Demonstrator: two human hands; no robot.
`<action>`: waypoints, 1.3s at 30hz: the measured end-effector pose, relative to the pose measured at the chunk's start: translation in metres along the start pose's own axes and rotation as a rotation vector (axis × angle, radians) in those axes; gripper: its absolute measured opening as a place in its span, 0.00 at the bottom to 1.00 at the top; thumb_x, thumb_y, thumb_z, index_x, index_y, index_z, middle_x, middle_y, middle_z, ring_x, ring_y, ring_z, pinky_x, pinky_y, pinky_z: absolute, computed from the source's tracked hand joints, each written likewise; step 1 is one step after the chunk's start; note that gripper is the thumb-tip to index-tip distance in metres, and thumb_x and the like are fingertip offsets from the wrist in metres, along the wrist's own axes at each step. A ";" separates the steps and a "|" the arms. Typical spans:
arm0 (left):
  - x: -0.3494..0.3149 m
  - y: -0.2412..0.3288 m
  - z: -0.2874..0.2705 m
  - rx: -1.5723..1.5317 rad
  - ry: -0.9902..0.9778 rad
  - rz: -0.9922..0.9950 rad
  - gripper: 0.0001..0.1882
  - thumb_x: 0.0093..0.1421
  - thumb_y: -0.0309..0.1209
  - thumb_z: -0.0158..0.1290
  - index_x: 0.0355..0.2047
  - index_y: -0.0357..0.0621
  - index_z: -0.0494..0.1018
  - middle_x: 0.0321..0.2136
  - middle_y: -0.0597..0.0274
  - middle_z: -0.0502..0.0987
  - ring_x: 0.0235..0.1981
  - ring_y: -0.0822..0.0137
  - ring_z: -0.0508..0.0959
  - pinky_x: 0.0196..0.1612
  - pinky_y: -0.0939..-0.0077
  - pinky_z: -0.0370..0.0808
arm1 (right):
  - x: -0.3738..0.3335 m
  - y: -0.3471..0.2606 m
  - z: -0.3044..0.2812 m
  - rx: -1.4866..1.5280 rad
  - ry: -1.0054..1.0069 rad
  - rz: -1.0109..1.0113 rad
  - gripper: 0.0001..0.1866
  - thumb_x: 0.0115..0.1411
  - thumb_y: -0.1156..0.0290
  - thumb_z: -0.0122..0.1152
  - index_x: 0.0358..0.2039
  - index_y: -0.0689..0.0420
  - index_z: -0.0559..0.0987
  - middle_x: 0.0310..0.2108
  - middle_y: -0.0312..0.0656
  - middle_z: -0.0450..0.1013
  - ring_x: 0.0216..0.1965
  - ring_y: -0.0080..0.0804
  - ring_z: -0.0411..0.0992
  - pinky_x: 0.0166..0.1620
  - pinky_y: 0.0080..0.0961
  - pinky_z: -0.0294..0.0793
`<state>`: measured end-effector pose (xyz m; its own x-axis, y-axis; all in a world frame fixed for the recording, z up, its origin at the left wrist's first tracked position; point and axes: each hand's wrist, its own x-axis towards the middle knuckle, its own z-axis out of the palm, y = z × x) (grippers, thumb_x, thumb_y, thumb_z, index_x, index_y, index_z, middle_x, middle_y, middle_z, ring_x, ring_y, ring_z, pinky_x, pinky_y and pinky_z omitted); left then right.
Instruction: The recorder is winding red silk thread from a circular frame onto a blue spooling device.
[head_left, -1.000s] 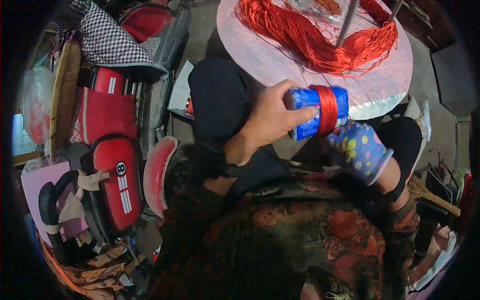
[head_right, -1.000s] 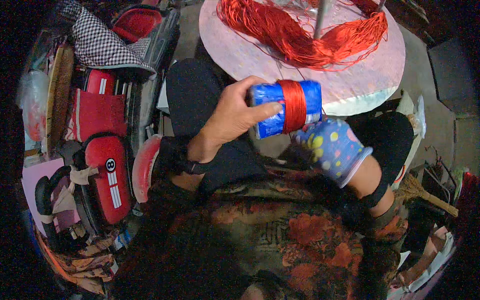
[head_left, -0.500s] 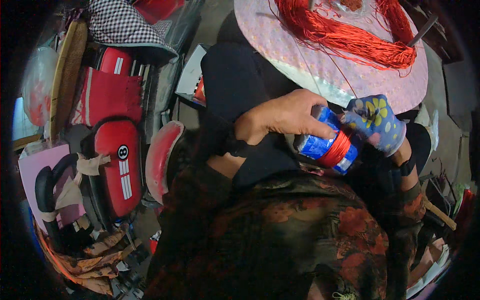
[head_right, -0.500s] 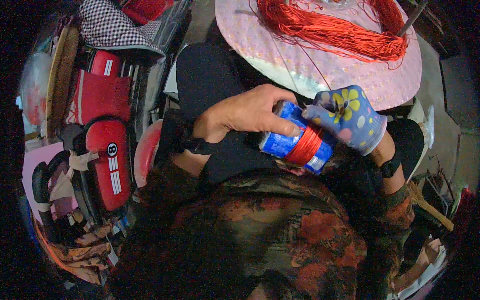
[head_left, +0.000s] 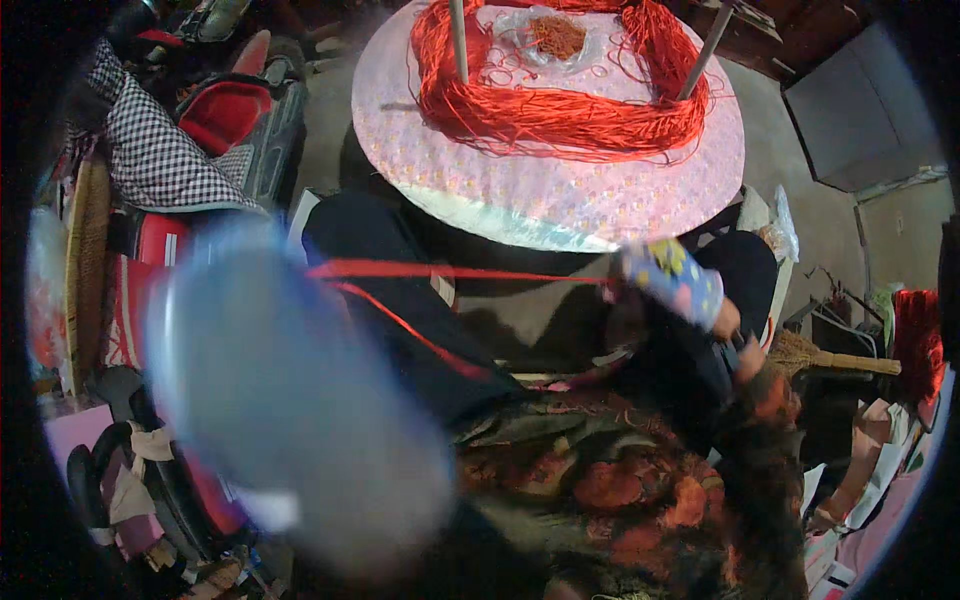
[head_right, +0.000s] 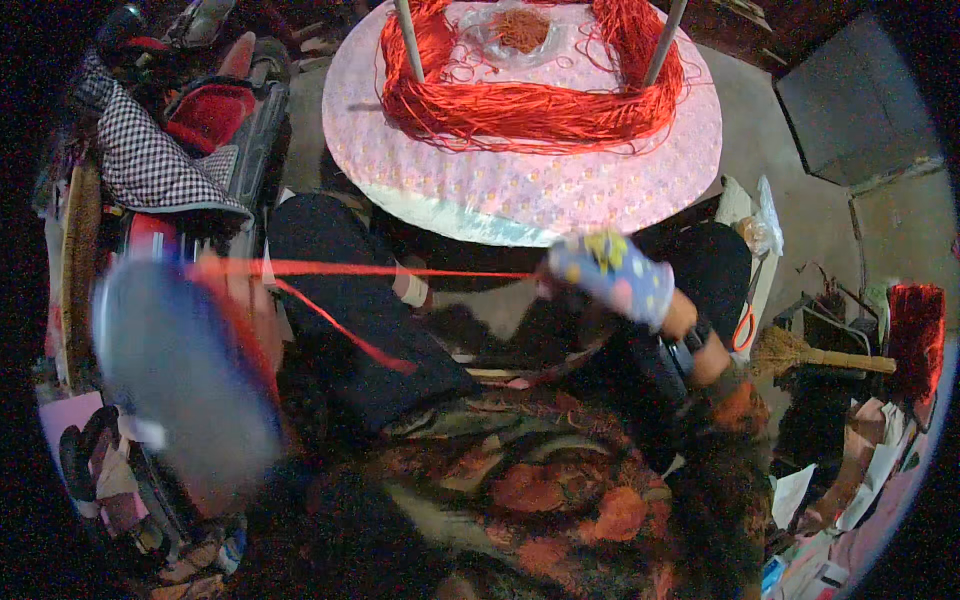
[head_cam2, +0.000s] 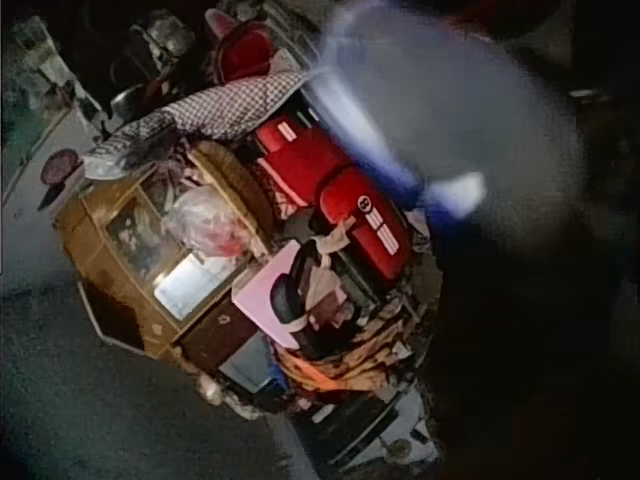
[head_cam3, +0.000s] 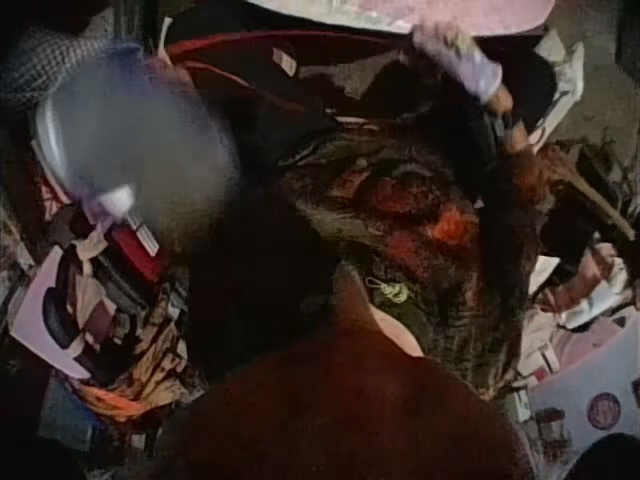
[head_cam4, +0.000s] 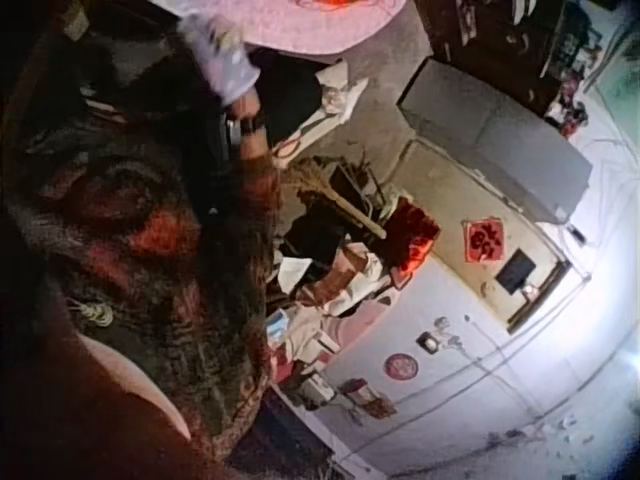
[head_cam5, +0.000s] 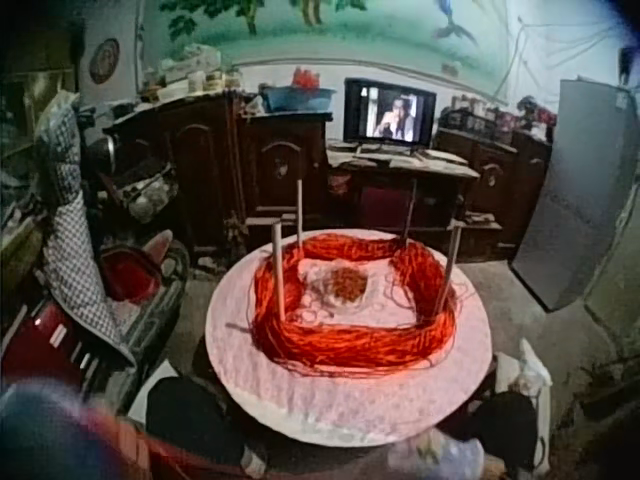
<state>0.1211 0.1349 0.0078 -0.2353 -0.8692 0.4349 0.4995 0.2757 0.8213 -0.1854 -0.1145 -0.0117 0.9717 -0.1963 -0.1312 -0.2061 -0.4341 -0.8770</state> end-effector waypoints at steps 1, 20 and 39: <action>0.012 0.005 0.011 0.114 0.337 -0.015 0.36 0.55 0.48 0.56 0.56 0.36 0.63 0.48 0.48 0.73 0.47 0.57 0.76 0.50 0.63 0.74 | -0.014 -0.028 0.004 0.183 -0.055 0.025 0.07 0.61 0.70 0.52 0.34 0.56 0.78 0.28 0.38 0.75 0.27 0.37 0.74 0.31 0.29 0.73; 0.036 -0.041 0.074 -0.135 0.801 -0.084 0.29 0.61 0.39 0.49 0.59 0.37 0.60 0.50 0.54 0.73 0.45 0.62 0.78 0.50 0.66 0.75 | 0.001 -0.018 0.021 -0.081 0.117 -0.025 0.11 0.61 0.69 0.55 0.42 0.55 0.79 0.32 0.39 0.76 0.36 0.32 0.74 0.43 0.28 0.72; 0.067 -0.004 0.056 1.214 0.943 -0.495 0.25 0.50 0.33 0.64 0.46 0.40 0.70 0.37 0.63 0.73 0.34 0.75 0.72 0.38 0.75 0.73 | -0.005 -0.077 0.005 -0.133 -0.183 -0.263 0.08 0.59 0.67 0.56 0.36 0.55 0.80 0.28 0.44 0.78 0.29 0.40 0.76 0.33 0.31 0.75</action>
<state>0.0562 0.0982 0.0542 0.6344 -0.7709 0.0580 -0.4947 -0.3471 0.7967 -0.1740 -0.0757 0.0543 0.9956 0.0933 -0.0001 0.0526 -0.5618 -0.8256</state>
